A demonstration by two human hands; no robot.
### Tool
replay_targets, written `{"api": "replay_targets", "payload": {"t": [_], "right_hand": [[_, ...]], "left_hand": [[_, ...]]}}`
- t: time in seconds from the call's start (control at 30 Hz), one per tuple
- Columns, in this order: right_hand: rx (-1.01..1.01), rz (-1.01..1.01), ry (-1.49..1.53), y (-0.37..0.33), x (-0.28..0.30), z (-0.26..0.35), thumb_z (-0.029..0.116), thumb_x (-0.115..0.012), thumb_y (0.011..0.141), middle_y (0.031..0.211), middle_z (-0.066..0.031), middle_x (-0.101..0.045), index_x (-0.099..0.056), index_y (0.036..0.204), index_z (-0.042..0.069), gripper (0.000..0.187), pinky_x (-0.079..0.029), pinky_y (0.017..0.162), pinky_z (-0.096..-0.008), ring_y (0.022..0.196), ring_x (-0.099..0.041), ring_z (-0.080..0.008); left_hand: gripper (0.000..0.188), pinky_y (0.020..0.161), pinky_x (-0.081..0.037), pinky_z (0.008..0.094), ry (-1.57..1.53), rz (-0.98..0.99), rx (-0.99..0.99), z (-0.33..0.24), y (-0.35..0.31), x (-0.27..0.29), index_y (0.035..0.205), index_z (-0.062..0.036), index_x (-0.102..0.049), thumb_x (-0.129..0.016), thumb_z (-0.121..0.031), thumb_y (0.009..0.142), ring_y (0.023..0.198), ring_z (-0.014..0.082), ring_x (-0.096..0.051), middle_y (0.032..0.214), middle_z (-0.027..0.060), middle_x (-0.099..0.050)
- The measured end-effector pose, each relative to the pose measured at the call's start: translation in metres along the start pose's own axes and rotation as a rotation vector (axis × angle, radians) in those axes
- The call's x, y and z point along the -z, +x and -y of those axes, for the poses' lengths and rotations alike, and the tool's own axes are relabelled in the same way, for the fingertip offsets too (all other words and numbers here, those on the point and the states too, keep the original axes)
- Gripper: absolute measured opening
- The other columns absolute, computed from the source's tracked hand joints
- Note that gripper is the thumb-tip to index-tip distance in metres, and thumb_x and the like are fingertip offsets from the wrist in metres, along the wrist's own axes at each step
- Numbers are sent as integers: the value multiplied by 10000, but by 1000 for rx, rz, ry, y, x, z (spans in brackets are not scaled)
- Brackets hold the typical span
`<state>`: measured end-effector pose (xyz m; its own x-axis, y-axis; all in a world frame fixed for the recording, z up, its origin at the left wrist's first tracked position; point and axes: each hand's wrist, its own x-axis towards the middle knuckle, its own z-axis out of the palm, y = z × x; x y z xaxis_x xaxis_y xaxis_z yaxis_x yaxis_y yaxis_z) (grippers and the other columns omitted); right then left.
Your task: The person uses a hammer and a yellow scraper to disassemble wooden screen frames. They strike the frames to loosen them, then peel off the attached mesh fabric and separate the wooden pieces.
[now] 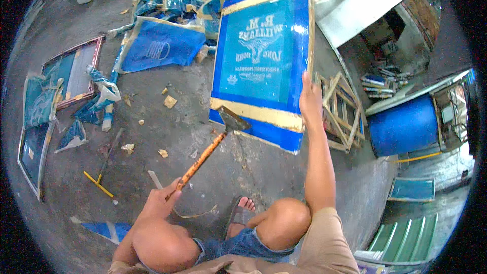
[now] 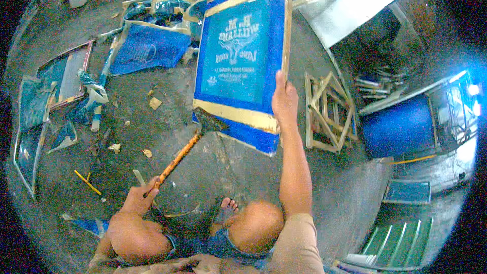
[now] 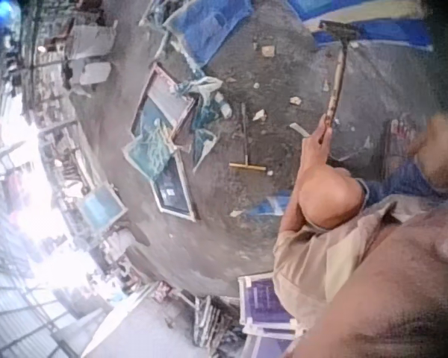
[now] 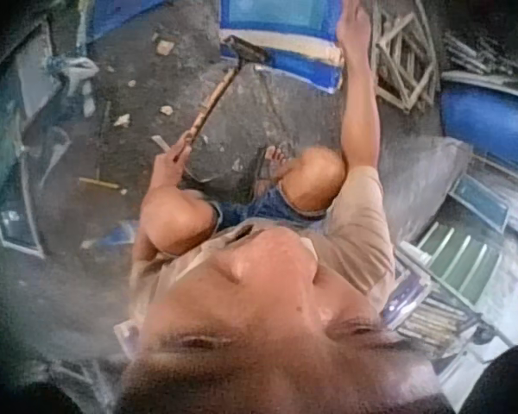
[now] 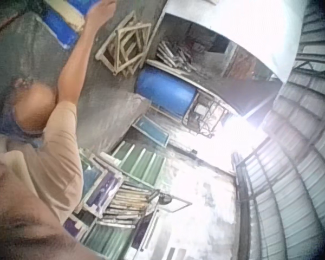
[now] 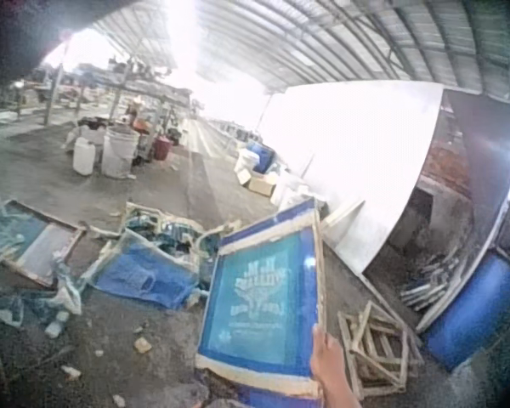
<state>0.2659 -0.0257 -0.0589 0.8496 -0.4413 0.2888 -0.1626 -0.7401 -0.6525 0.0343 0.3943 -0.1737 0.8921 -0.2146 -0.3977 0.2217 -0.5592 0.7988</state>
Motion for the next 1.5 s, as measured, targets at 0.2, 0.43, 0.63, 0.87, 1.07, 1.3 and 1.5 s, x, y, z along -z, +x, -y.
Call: {"api": "replay_targets", "payload": {"t": [0.2,0.43,0.63,0.87,1.07,1.3,1.5], "right_hand": [[36,4,-57,-21,6,37,565,-401,1029,843,-302,-656,-679,939,-37,669,-466,733,-531,826,-646,-474],[-17,7,-131,-14,4,29,600,-396,1018,871,-311,-666,-670,961,-61,718,-485,767,-541,873,-654,-492],[11,-33,-98,-22,3,36,600,-418,1011,899,-327,-666,-659,974,-66,709,-491,788,-548,918,-653,-501],[184,-156,65,-64,-39,47,517,-550,982,928,-305,-676,-648,949,-30,556,-489,750,-531,865,-659,-482],[62,-295,167,-40,13,-18,434,-541,1013,767,-122,-603,-631,946,-66,512,-443,713,-424,728,-534,-240],[184,-27,172,-9,52,-97,365,-567,1014,771,-66,-525,-578,923,-25,401,-415,699,-378,747,-473,-189],[347,-109,129,31,33,-79,402,-655,949,855,-129,-647,-643,1046,-27,440,-458,733,-363,787,-557,-202]], "left_hand": [[457,704,-525,412,23,-3,-88,1,18,-16,1409,-154,-560,-633,-275,974,743,348,-697,845,235,-678],[433,723,-527,454,59,-53,-153,-6,29,-15,1385,-119,-578,-615,-269,981,799,395,-694,857,237,-688],[421,710,-524,447,3,-30,-162,-12,30,-7,1368,-89,-584,-607,-254,982,785,401,-687,826,231,-681],[386,664,-505,473,109,-36,-172,-51,81,-4,1342,-116,-598,-552,-303,1008,723,402,-663,794,222,-661],[316,661,-503,461,114,-125,-79,-16,40,21,1101,-65,-689,-602,-333,959,738,375,-652,793,184,-671],[199,629,-493,488,594,-518,-207,3,25,112,1042,-128,-667,-690,-253,889,738,378,-632,787,106,-626],[298,562,-492,495,1074,-506,-371,-110,25,201,1199,-264,-654,-651,-371,922,639,340,-649,751,81,-646]]}}
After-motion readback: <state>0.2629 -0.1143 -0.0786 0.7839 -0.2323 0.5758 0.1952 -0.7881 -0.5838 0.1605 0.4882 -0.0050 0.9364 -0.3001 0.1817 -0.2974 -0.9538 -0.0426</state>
